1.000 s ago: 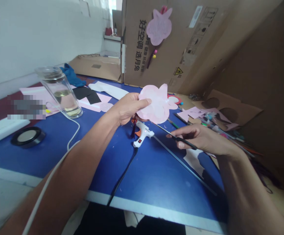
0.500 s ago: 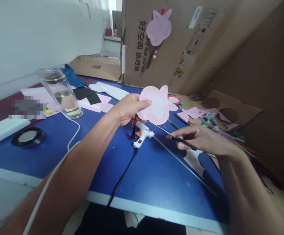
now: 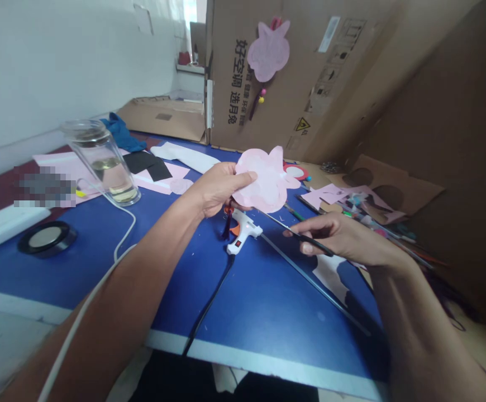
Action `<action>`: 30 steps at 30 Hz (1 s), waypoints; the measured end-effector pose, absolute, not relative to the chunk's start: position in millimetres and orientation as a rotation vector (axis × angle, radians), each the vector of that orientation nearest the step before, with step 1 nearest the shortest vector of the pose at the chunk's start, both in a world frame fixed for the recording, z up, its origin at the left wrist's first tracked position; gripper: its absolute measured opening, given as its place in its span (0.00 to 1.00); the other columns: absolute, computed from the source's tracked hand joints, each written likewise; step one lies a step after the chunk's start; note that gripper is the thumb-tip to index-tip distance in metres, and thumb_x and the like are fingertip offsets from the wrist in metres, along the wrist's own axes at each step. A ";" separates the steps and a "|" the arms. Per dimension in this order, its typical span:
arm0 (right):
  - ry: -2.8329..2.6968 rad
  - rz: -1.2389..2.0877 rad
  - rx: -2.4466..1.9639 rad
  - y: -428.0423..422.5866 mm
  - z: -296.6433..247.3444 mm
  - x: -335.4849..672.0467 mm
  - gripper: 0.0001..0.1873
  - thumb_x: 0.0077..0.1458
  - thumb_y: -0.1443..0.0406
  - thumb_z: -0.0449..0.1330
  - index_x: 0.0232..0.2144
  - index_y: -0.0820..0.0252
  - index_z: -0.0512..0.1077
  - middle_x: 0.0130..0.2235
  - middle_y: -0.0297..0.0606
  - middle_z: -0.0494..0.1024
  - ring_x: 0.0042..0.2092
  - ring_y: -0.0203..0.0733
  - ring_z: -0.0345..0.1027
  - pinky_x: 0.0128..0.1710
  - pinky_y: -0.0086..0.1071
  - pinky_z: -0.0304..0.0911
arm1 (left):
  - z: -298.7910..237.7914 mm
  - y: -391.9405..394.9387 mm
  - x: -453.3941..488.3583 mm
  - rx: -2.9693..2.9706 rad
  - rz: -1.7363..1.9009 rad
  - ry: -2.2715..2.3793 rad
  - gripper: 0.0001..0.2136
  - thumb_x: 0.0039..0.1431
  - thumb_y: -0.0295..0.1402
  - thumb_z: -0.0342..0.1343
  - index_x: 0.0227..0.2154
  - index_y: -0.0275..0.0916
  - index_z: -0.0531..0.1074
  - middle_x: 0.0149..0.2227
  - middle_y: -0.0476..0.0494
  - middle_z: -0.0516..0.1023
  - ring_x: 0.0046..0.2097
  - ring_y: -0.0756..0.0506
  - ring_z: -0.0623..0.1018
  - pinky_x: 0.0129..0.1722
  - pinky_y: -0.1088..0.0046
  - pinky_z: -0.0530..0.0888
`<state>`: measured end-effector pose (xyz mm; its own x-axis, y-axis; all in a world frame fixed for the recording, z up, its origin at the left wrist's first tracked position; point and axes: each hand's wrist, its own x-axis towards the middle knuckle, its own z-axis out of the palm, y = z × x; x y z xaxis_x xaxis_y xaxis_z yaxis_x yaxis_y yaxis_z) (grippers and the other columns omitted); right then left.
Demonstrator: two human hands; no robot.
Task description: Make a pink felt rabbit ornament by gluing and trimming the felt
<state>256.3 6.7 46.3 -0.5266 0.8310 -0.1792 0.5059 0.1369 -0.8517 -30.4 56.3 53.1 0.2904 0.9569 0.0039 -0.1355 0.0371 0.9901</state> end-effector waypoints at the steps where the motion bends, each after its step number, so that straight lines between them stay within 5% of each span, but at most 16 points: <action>1: -2.087 1.350 -1.288 6.8 46.0 256.8 0.28 0.48 0.45 0.77 0.46 0.55 0.89 0.25 0.33 0.72 0.28 0.35 0.56 0.26 0.31 0.55 | 53.5 56.0 -30.1 1.217 1.045 0.905 0.07 0.61 0.33 0.66 0.31 0.35 0.81 0.29 0.40 0.84 0.27 0.47 0.81 0.28 0.71 0.82; 30: -2.061 1.296 -1.301 8.6 42.7 257.7 0.30 0.48 0.44 0.77 0.48 0.55 0.88 0.27 0.35 0.75 0.29 0.36 0.58 0.27 0.32 0.53 | 59.3 55.9 -28.5 1.109 1.124 0.942 0.08 0.64 0.33 0.66 0.40 0.33 0.82 0.32 0.37 0.86 0.31 0.44 0.84 0.32 0.69 0.83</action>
<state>257.7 8.6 42.7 -0.4997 0.8533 -0.1493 0.5039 0.1461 -0.8513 -28.5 55.9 59.3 0.1952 0.9804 -0.0277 -0.1991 0.0673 0.9777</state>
